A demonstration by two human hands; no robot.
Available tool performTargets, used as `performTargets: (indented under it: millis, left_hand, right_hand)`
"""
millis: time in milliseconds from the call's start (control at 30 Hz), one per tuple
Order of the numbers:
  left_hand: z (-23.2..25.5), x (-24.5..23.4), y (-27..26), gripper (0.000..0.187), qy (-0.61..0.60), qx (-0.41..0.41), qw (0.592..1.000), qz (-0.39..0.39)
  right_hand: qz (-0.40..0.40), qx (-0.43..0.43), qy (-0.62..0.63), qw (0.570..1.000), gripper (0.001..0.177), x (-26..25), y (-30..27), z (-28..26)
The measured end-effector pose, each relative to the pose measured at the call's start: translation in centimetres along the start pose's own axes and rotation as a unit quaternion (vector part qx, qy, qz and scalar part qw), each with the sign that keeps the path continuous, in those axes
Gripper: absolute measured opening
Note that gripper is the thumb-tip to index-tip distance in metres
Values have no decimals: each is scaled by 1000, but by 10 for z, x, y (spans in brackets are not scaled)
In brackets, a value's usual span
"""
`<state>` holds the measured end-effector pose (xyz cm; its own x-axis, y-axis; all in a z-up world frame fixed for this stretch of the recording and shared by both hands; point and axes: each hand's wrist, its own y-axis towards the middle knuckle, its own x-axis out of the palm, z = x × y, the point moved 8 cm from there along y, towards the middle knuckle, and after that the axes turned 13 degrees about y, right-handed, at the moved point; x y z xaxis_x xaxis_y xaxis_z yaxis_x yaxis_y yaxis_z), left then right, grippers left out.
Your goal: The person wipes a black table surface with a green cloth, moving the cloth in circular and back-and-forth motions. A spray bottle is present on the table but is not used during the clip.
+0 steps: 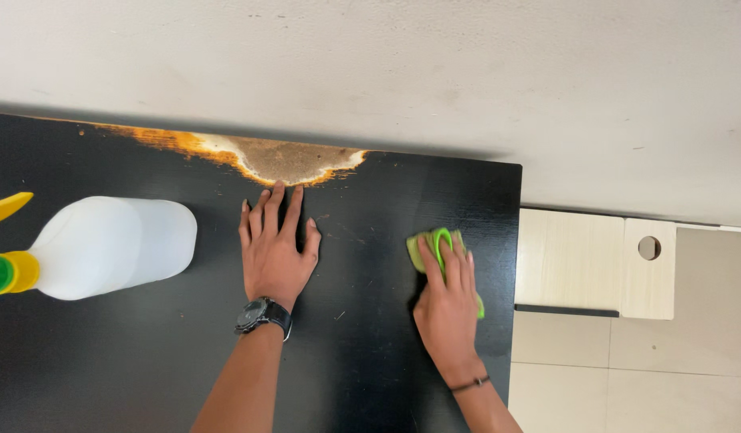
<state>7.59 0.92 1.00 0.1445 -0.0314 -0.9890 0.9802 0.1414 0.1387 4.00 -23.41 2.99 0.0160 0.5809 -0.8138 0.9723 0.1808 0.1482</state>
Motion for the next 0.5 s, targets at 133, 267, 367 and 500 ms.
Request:
performTargets:
  millis: [133,267,367,500]
  left_hand:
    - [-1,1,1,52,1,0,1000,2]
    - [0,-1,1,51,-2,-5,1000,1]
    - [0,-1,0,52,-4,-2,1000,3]
    - [1,-1,-1,53,0,1,1000,8]
  right_hand:
    - [-22,16,-29,999,62,-18,-29,30]
    - [37,59,-45,997,61,-41,-14,59]
    - [78,52,-27,995,63,-44,14,65]
    - [128,47,-27,990,58,-32,44,55]
